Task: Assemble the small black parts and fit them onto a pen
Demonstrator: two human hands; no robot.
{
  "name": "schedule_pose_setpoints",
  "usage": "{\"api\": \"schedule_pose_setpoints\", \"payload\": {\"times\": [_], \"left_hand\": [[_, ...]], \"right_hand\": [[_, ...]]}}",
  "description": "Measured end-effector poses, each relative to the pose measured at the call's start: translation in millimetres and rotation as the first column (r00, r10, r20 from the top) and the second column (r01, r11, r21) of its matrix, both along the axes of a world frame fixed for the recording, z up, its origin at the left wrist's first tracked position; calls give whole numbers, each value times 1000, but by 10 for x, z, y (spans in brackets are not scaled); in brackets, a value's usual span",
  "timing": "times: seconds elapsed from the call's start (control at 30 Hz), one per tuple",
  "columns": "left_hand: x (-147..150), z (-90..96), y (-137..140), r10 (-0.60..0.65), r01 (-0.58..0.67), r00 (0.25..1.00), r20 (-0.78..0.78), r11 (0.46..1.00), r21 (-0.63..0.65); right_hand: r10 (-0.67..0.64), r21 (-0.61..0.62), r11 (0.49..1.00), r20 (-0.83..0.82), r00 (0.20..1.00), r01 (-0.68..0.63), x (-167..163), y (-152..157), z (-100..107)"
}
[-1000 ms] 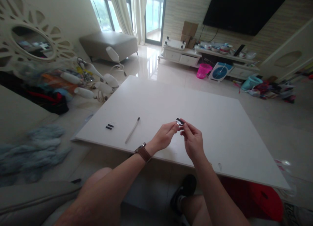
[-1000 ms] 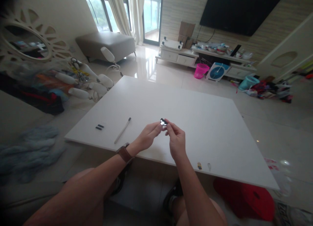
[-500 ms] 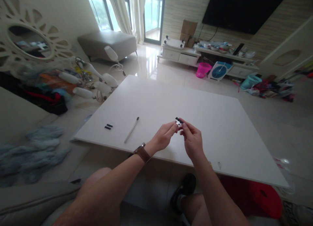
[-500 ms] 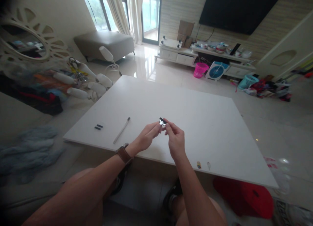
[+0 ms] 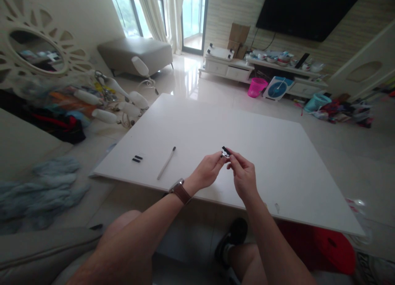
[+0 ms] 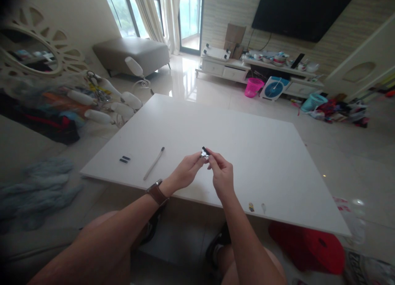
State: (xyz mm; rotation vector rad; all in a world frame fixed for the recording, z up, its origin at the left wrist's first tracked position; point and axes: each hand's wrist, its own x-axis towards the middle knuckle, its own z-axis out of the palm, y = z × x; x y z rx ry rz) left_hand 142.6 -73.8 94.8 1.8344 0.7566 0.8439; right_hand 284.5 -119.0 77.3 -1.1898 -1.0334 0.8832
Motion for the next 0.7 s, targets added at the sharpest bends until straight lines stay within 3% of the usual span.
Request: {"api": "schedule_pose_setpoints", "payload": {"times": [0.2, 0.57, 0.7], "left_hand": [[-7, -20, -1, -5, 6, 1000, -28, 1000, 25], [-4, -76, 7, 35, -31, 997, -66, 998, 59], [-20, -61, -2, 29, -26, 999, -46, 998, 52]], "right_hand": [[28, 10, 1000, 16, 999, -29, 20, 16, -7], [25, 78, 996, 188, 982, -40, -30, -36, 136], [88, 82, 992, 131, 988, -99, 7, -22, 97]]}}
